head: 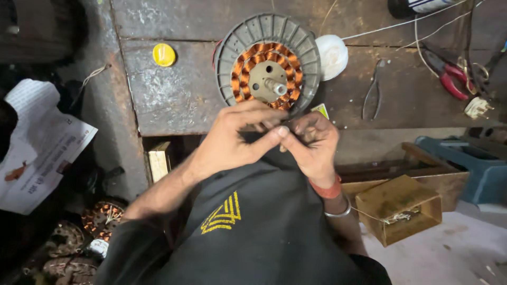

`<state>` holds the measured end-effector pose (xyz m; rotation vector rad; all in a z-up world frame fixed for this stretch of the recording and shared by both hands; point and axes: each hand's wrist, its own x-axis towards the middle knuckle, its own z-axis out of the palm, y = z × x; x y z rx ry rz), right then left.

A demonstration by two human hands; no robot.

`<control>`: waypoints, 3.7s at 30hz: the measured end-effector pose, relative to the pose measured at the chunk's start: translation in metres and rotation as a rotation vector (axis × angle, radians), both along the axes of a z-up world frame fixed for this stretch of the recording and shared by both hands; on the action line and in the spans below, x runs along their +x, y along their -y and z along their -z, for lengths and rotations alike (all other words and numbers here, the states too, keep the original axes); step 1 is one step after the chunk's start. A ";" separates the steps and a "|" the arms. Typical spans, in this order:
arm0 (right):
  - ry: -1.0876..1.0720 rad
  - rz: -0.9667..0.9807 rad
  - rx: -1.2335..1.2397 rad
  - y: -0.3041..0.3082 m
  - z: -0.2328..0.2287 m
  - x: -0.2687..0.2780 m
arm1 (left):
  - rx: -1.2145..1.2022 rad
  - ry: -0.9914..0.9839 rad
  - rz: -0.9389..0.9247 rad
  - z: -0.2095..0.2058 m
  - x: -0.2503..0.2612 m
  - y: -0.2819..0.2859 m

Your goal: The person winds a red insulated wire around the slots of a motor stator, using pliers to tuck and secure the wire ends. The person repeatedly wraps the wire by hand and uses pliers to adjust and tighten the connections.

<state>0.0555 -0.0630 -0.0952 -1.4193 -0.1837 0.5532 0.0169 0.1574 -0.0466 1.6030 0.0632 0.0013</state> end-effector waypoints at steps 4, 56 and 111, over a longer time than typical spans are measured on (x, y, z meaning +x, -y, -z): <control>-0.003 -0.049 -0.001 0.002 -0.004 0.000 | -0.094 -0.024 0.044 0.006 0.002 0.002; 0.186 0.050 -0.402 -0.011 -0.007 0.011 | 0.631 0.344 0.122 0.065 0.029 -0.014; 0.560 0.054 -0.731 -0.018 -0.025 0.026 | 0.640 0.443 0.220 0.065 0.047 -0.017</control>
